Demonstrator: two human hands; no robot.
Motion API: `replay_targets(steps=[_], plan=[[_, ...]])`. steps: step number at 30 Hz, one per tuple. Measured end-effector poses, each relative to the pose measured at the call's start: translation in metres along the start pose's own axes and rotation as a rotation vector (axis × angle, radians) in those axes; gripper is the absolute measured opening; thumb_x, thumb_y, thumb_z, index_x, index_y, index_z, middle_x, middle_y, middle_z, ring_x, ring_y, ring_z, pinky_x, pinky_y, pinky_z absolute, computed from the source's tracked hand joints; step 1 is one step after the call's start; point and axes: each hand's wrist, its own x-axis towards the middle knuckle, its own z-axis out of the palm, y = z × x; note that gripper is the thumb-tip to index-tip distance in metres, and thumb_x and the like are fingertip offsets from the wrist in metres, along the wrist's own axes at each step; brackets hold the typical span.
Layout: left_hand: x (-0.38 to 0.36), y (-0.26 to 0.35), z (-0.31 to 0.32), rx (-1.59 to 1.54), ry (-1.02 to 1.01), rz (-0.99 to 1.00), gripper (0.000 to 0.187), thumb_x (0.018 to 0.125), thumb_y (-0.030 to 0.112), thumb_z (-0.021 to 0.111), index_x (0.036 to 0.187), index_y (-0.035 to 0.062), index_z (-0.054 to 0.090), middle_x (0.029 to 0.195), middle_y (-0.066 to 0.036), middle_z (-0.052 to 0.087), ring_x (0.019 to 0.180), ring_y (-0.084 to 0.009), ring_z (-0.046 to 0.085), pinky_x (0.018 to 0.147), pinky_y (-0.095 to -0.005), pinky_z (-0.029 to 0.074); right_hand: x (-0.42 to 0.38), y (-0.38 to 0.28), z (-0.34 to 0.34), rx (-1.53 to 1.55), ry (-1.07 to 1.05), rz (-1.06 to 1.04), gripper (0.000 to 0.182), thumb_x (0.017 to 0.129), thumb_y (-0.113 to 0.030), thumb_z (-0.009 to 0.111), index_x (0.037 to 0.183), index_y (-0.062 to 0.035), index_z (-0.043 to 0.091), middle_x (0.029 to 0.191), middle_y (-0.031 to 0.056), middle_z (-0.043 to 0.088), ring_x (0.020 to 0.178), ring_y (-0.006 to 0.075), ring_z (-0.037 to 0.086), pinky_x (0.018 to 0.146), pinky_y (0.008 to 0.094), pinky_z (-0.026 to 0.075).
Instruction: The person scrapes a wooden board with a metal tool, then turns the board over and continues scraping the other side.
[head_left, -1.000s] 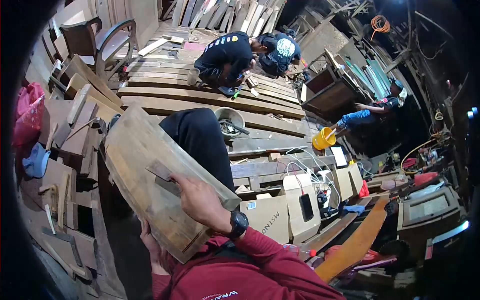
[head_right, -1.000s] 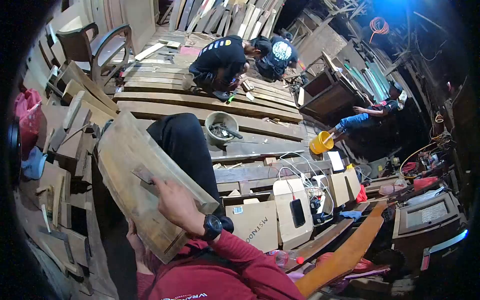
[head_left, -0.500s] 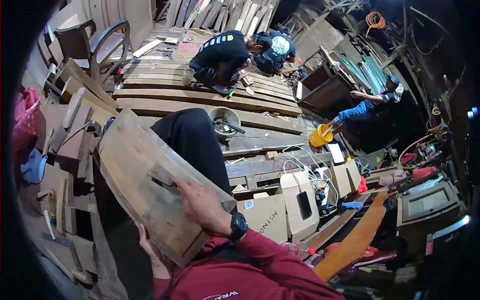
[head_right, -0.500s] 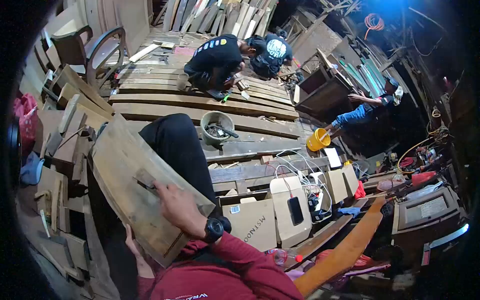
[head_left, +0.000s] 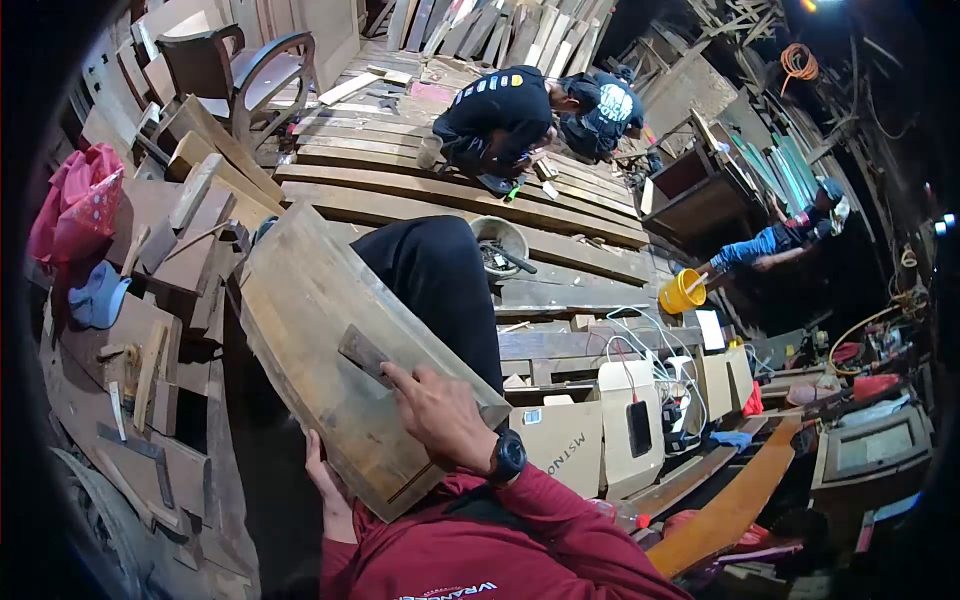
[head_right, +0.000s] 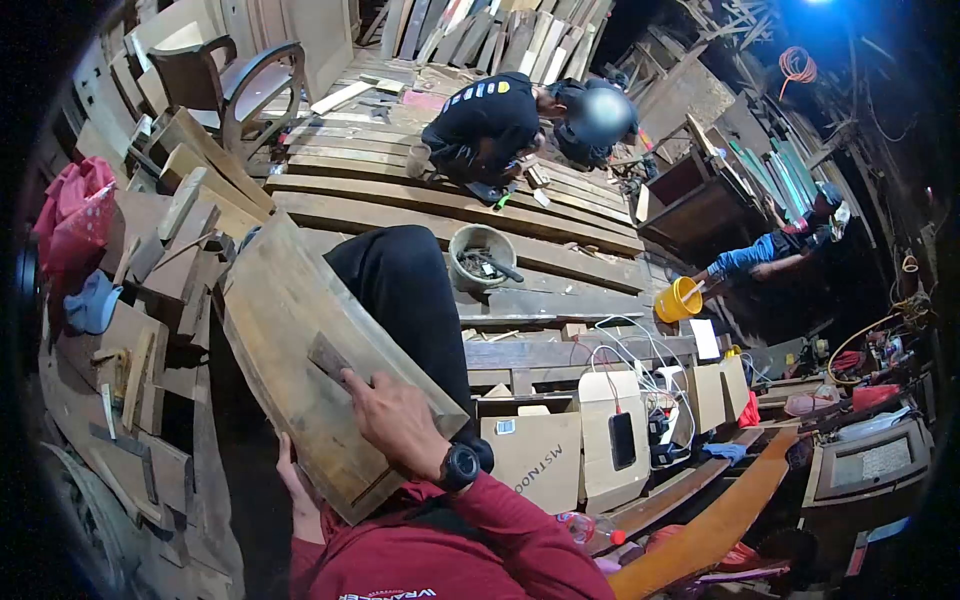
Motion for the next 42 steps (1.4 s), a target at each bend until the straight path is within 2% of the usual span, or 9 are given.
replay_targets(steps=[5,14,24,27,31,34,37,40,42], plan=[[-0.005,0.003,0.011,0.112,0.102,0.046,0.050,0.106,0.040,0.052,0.139,0.0037,0.056,0.129,-0.011,0.063,0.115,-0.0257,0.063,0.095,-0.0390,0.052,0.007,-0.007,0.000,-0.097,-0.138,-0.012,0.037,0.098,-0.029,0.061,0.133,-0.0175,0.065,0.080,0.0132,0.066,0.064,0.0312,0.066,0.055,0.0438,0.051],[0.011,-0.003,-0.017,0.292,0.178,0.171,0.053,0.107,0.037,0.053,0.146,0.0007,0.051,0.135,-0.011,0.061,0.119,-0.0242,0.060,0.102,-0.0365,0.048,0.011,-0.006,0.006,-0.107,-0.180,0.000,0.039,0.098,-0.027,0.060,0.137,-0.0207,0.064,0.077,0.0116,0.067,0.064,0.0302,0.067,0.058,0.0431,0.051],[-0.003,0.001,0.010,0.230,0.040,0.153,0.053,0.108,0.039,0.051,0.146,0.0032,0.050,0.134,-0.009,0.060,0.121,-0.0240,0.059,0.102,-0.0373,0.048,0.016,-0.004,-0.008,-0.139,-0.017,0.061,0.029,0.092,-0.025,0.065,0.118,-0.0208,0.077,0.069,0.0126,0.067,0.057,0.0308,0.066,0.051,0.0437,0.049],[-0.007,0.004,0.017,0.228,0.109,0.120,0.049,0.110,0.038,0.047,0.145,0.0024,0.051,0.130,-0.009,0.062,0.119,-0.0210,0.060,0.099,-0.0349,0.049,0.025,-0.002,0.003,-0.168,-0.032,0.037,0.032,0.092,-0.025,0.064,0.121,-0.0188,0.075,0.066,0.0130,0.067,0.057,0.0313,0.066,0.052,0.0432,0.051],[0.000,0.000,0.009,0.363,-0.017,0.288,0.048,0.111,0.037,0.046,0.143,0.0017,0.052,0.127,-0.009,0.063,0.113,-0.0196,0.062,0.096,-0.0349,0.050,0.029,-0.017,-0.012,-0.203,-0.055,0.060,0.031,0.094,-0.027,0.063,0.122,-0.0188,0.074,0.062,0.0146,0.065,0.053,0.0313,0.065,0.050,0.0429,0.050],[0.002,-0.001,-0.004,0.321,-0.046,0.219,0.046,0.112,0.034,0.043,0.143,0.0005,0.051,0.128,-0.009,0.063,0.111,-0.0189,0.062,0.096,-0.0344,0.050,0.031,-0.012,0.000,-0.223,-0.044,0.044,0.031,0.095,-0.029,0.063,0.123,-0.0197,0.074,0.062,0.0140,0.066,0.051,0.0300,0.065,0.049,0.0432,0.050],[-0.009,0.005,0.023,0.233,0.142,0.150,0.045,0.113,0.032,0.041,0.141,-0.0012,0.052,0.126,-0.009,0.063,0.112,-0.0188,0.062,0.096,-0.0341,0.050,0.045,0.006,0.027,-0.203,0.005,-0.001,0.034,0.096,-0.029,0.062,0.127,-0.0202,0.072,0.061,0.0132,0.065,0.050,0.0288,0.065,0.048,0.0427,0.050],[0.000,0.000,0.023,0.304,-0.002,0.317,0.045,0.113,0.031,0.040,0.140,-0.0021,0.052,0.127,-0.010,0.063,0.113,-0.0201,0.062,0.096,-0.0351,0.050,0.042,-0.013,0.001,-0.255,-0.068,0.022,0.035,0.095,-0.026,0.062,0.128,-0.0184,0.071,0.062,0.0128,0.066,0.052,0.0282,0.065,0.049,0.0423,0.049],[-0.003,0.002,0.008,0.274,-0.020,0.247,0.047,0.113,0.031,0.038,0.146,-0.0007,0.048,0.134,-0.011,0.061,0.120,-0.0231,0.062,0.100,-0.0360,0.051,0.042,-0.022,-0.010,-0.259,-0.166,0.044,0.038,0.093,-0.022,0.061,0.129,-0.0161,0.070,0.066,0.0128,0.067,0.057,0.0277,0.068,0.049,0.0423,0.050]])
